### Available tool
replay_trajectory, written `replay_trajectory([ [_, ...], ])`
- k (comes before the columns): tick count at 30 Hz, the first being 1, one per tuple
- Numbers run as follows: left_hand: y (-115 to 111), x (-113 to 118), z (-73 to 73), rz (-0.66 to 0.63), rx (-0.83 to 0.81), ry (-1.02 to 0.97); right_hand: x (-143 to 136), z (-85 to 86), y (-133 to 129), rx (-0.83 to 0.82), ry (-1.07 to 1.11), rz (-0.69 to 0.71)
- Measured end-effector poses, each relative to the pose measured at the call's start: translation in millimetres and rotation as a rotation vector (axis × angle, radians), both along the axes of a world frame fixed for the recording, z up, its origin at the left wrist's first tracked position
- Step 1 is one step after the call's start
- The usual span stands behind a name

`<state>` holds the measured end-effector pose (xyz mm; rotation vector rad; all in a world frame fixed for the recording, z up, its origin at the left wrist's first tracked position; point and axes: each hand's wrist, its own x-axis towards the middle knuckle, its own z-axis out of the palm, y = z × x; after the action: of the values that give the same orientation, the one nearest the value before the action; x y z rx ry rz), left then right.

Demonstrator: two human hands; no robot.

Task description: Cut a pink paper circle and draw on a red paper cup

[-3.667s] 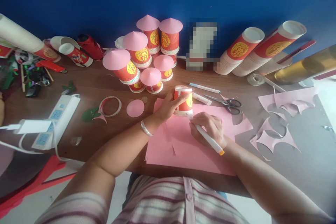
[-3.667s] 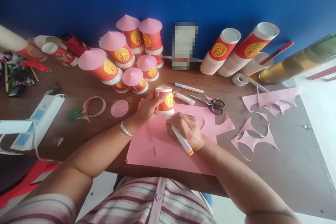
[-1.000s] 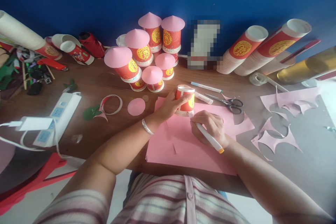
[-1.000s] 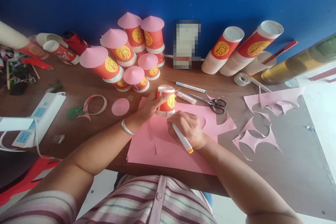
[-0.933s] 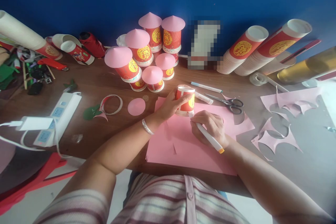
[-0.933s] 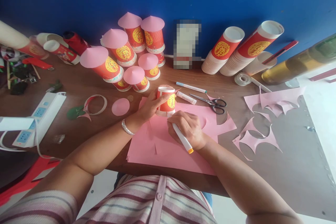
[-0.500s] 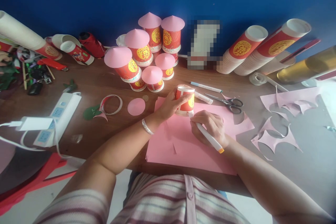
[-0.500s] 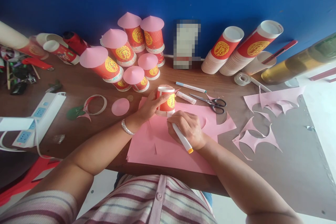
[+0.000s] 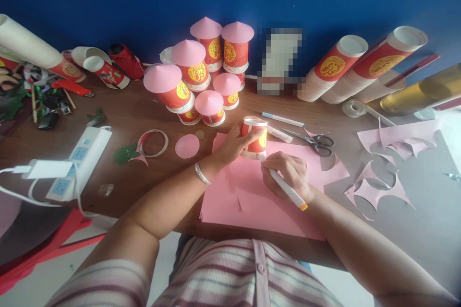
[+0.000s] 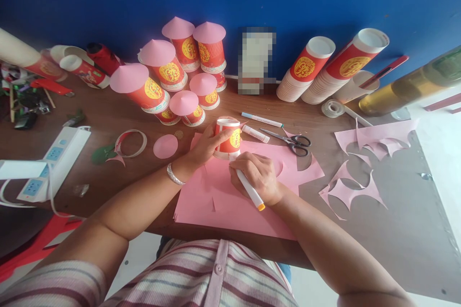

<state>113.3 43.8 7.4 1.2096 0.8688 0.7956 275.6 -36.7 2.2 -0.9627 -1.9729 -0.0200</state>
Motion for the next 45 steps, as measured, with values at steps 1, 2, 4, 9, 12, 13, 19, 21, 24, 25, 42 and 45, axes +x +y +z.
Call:
replay_trajectory([
  [1, 0.0, 0.0, -0.2, -0.003, -0.006, 0.000, 0.0, 0.0, 0.0, 0.001, -0.004, -0.001],
  [2, -0.1, 0.0, -0.3, -0.005, -0.012, 0.001, 0.0, 0.0, 0.1, 0.003, -0.008, -0.003],
  [4, -0.2, -0.1, -0.4, -0.005, -0.021, 0.001, 0.0, -0.1, 0.1, 0.004, -0.010, -0.004],
  [9, -0.2, -0.3, 0.7, -0.007, -0.021, -0.010, -0.3, -0.6, 0.4, 0.008, -0.003, -0.006],
  [12, 0.2, -0.3, 1.2, -0.006, 0.003, -0.010, -0.2, -0.8, 0.5, 0.009, -0.007, -0.004],
  [13, 0.2, -0.3, 1.1, -0.005, 0.008, -0.010, -0.1, -1.0, 0.4, 0.008, -0.007, -0.005],
  [19, -0.1, -0.3, 1.0, -0.010, 0.004, -0.002, -0.2, -3.4, 0.1, 0.014, -0.010, -0.014],
  [21, -0.4, -0.3, 1.4, -0.006, -0.001, -0.008, -0.3, -3.9, 0.1, 0.017, -0.010, -0.009],
  [24, -0.5, -0.1, 1.9, -0.008, -0.013, -0.010, -0.8, -3.5, 0.3, 0.023, -0.016, -0.012],
  [25, -0.4, -0.1, 1.8, -0.009, -0.017, -0.010, -1.2, -3.0, 0.5, 0.024, -0.018, -0.018],
  [42, 0.8, -0.6, 0.0, -0.010, 0.022, 0.020, -0.4, -2.5, 0.9, 0.008, -0.003, -0.038],
  [45, 0.8, -0.8, 0.2, -0.002, 0.023, 0.021, -0.9, -2.3, 1.2, 0.007, 0.004, -0.037],
])
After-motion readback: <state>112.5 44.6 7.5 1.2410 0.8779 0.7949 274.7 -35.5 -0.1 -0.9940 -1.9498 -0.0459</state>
